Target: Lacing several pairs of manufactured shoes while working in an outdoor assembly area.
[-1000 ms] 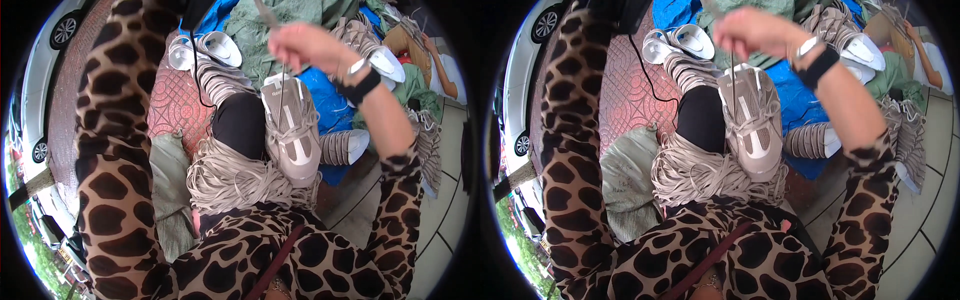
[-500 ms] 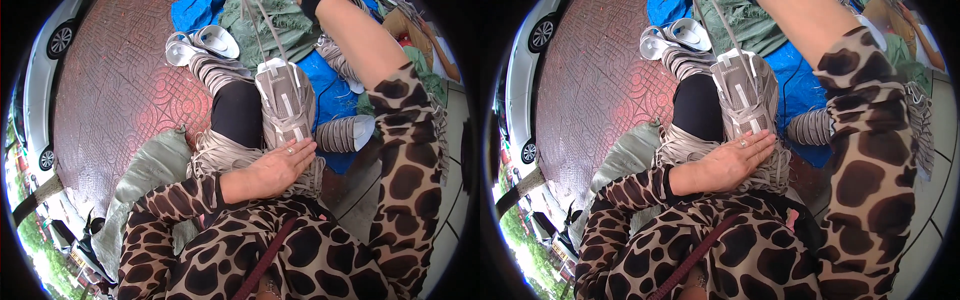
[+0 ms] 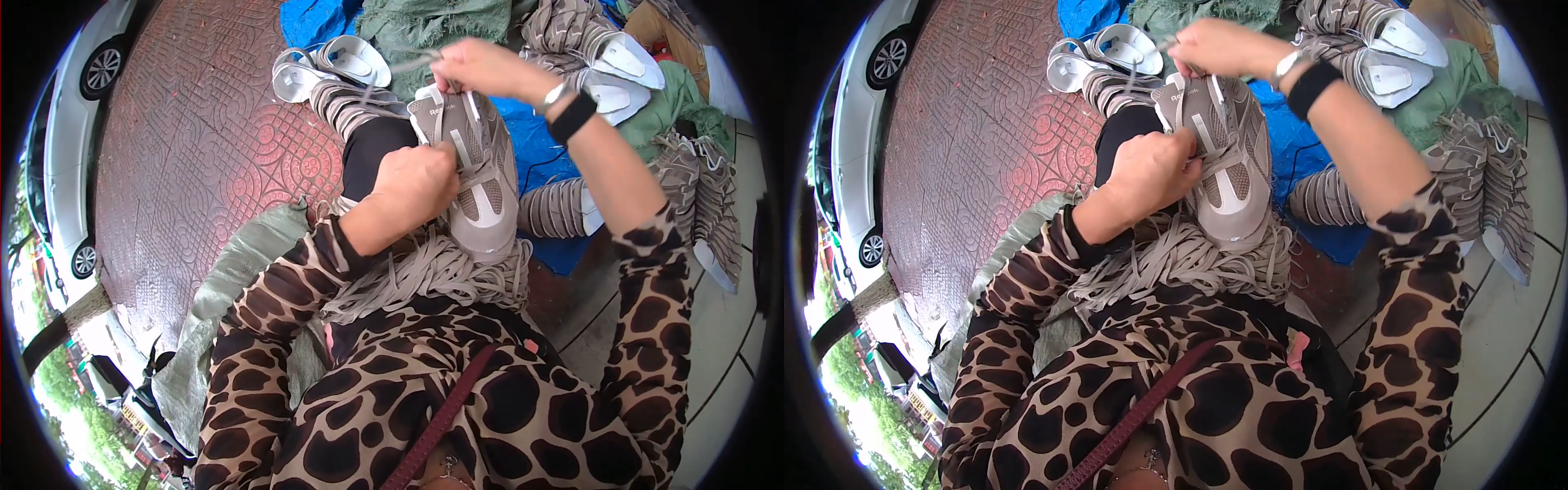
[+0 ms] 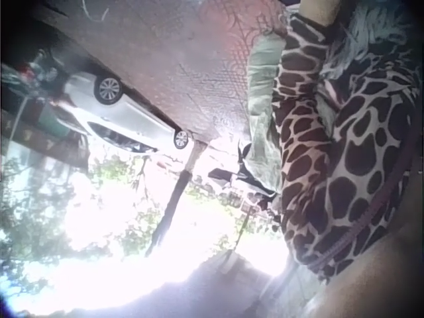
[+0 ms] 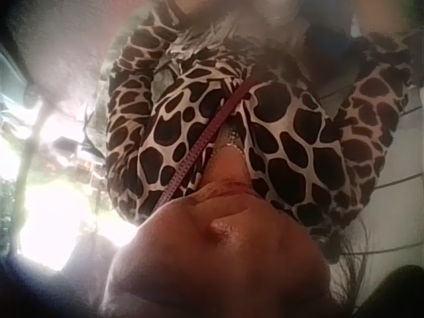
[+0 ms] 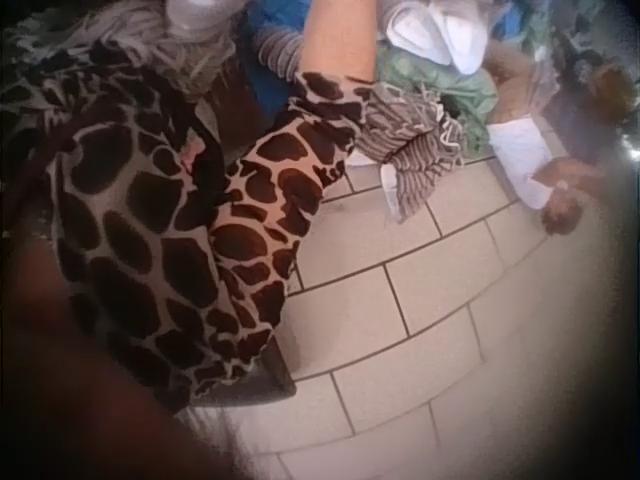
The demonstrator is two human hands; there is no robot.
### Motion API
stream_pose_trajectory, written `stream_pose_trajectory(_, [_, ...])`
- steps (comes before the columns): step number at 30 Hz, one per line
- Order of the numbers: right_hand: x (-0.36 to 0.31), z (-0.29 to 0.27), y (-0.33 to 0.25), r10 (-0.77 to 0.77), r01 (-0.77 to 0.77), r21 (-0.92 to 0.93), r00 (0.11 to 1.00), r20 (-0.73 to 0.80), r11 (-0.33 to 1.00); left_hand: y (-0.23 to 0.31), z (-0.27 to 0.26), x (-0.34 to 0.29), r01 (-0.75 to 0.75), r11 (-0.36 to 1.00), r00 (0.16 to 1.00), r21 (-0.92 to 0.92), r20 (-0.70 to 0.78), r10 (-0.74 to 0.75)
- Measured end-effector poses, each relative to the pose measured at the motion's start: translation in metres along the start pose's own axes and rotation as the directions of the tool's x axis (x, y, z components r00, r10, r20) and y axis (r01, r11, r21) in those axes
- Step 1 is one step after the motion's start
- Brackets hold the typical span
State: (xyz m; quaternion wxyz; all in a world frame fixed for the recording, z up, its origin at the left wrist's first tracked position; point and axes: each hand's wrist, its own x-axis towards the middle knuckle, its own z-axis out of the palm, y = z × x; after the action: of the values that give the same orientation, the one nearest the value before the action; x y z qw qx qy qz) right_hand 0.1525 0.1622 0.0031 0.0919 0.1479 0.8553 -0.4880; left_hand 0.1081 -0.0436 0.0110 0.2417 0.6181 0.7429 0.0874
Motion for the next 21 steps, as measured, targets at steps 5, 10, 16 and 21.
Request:
stream_pose_trajectory(5, [-0.021,0.027,0.021,-0.081,0.123,0.114,0.945,-0.316,0.986,0.013,0.005,0.014,-0.094,0.977,0.996,0.194,0.018,0.092])
stream_pose_trajectory(10, [-0.019,0.044,0.027,-0.032,0.105,0.152,0.907,-0.419,0.983,0.002,0.014,0.011,-0.1,0.994,0.976,0.039,-0.189,0.106])
stream_pose_trajectory(16, [-0.021,0.045,0.03,0.072,0.032,0.279,0.933,-0.352,0.96,-0.006,0.014,0.016,-0.036,0.882,0.999,-0.471,-0.048,0.016])
stream_pose_trajectory(21, [-0.022,0.046,0.024,0.037,0.043,0.212,0.932,-0.361,0.976,-0.01,0.011,0.021,0.148,0.63,0.986,-0.763,0.164,-0.033])
